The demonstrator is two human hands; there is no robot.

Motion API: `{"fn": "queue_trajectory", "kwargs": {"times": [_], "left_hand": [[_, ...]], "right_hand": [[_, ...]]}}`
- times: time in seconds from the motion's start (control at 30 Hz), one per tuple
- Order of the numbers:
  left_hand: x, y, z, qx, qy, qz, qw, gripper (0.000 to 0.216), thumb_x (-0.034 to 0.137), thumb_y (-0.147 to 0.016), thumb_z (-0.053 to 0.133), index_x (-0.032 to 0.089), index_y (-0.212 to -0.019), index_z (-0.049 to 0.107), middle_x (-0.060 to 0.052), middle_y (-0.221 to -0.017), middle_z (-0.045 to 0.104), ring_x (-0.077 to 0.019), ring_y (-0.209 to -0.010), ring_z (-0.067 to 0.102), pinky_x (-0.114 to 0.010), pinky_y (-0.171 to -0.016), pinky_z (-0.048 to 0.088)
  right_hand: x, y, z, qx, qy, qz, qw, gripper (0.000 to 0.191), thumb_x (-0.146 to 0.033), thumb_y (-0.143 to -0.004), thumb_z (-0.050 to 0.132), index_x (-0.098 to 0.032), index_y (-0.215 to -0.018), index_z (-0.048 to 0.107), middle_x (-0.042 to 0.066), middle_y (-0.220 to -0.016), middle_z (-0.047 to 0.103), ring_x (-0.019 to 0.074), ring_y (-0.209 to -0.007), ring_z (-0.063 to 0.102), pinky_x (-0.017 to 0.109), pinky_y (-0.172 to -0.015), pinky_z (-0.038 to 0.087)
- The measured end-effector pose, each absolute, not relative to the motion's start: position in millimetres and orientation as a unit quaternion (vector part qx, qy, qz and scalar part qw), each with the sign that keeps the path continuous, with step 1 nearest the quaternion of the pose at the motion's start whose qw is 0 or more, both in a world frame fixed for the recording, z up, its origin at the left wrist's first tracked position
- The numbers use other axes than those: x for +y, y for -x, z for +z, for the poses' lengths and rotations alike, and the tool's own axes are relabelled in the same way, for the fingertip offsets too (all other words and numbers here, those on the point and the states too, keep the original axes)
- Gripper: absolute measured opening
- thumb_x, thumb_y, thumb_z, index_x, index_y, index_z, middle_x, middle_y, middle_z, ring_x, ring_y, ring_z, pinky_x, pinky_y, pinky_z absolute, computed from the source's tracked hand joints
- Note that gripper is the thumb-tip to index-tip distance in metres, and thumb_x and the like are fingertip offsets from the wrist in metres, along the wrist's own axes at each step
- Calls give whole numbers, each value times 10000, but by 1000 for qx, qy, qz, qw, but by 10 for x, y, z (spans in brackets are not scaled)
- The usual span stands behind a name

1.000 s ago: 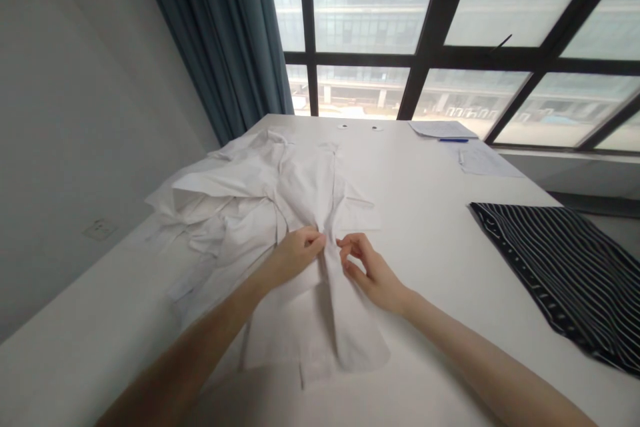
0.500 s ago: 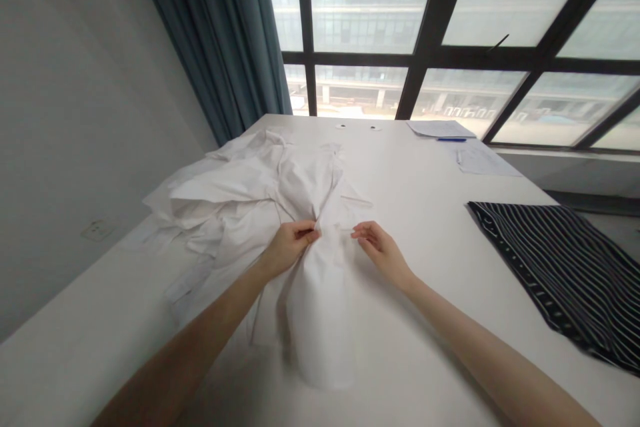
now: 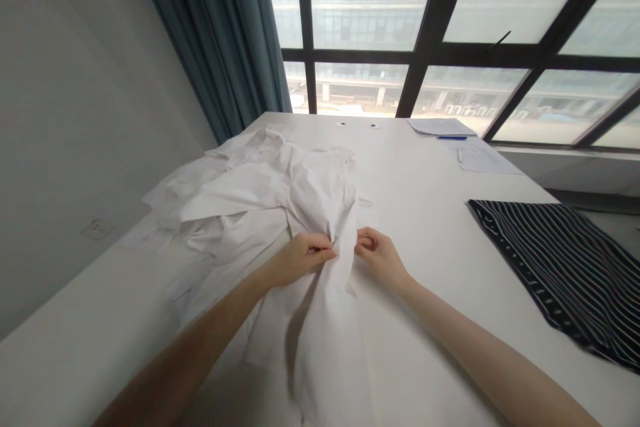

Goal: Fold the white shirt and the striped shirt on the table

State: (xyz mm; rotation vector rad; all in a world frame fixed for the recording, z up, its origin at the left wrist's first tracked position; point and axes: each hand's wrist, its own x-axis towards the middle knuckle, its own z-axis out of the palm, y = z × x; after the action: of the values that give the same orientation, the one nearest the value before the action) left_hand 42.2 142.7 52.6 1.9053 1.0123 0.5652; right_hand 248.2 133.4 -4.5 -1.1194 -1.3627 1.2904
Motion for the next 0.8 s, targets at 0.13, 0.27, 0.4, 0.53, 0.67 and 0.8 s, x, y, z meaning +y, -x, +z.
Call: {"fn": "queue_trajectory", "kwargs": {"times": [0.13, 0.27, 0.4, 0.53, 0.67, 0.8], "left_hand": [[1496, -297, 630, 443, -772, 255, 379, 295, 382, -858, 530, 174, -811, 735, -44, -836, 722, -195, -818, 636, -273, -762, 464], [1632, -50, 717, 510, -801, 242, 199, 261, 280, -854, 512, 178, -785, 742, -77, -888, 730, -229, -895, 641, -326, -859, 458], [1730, 152, 791, 561, -798, 194, 101, 267, 235, -851, 492, 171, -800, 746, -87, -902, 734, -254, -907, 641, -359, -880, 459], [1751, 194, 819, 566, -801, 178, 81, 285, 243, -859, 472, 172, -814, 744, -86, -909, 735, -253, -904, 643, -349, -875, 457], [1766, 195, 754, 566, -801, 172, 88, 272, 272, -852, 467, 177, -807, 718, -90, -897, 727, -255, -899, 639, -342, -864, 447], [1795, 218, 683, 570, -786, 188, 147, 284, 320, -894, 409, 195, -838, 658, -60, -876, 706, -227, -839, 636, -314, -781, 448]], "right_hand": [[1429, -2658, 50, -593, 496, 442, 454, 156, -335, -738, 612, -213, -819, 559, -29, -623, 629, 146, -601, 568, 292, -633, 448], [1494, -2955, 287, -664, 549, 286, 420, 96, -283, -762, 543, -228, -838, 564, -10, -683, 659, 163, -657, 612, 291, -658, 453], [1476, -3214, 562, -711, 595, 122, 354, 136, -235, -802, 517, -241, -918, 588, 15, -764, 696, 187, -699, 636, 301, -677, 439], [1443, -3322, 729, -730, 609, 41, 308, 109, -224, -817, 539, -242, -909, 595, 35, -782, 695, 205, -688, 621, 325, -675, 432], [1497, -3391, 689, -729, 538, 239, 351, 153, -319, -864, 547, -233, -989, 571, 41, -815, 694, 195, -740, 636, 340, -716, 487], [1608, -3472, 499, -649, 502, 420, 388, 232, -406, -823, 615, -208, -941, 586, 43, -872, 681, 185, -794, 648, 388, -789, 535]]}}
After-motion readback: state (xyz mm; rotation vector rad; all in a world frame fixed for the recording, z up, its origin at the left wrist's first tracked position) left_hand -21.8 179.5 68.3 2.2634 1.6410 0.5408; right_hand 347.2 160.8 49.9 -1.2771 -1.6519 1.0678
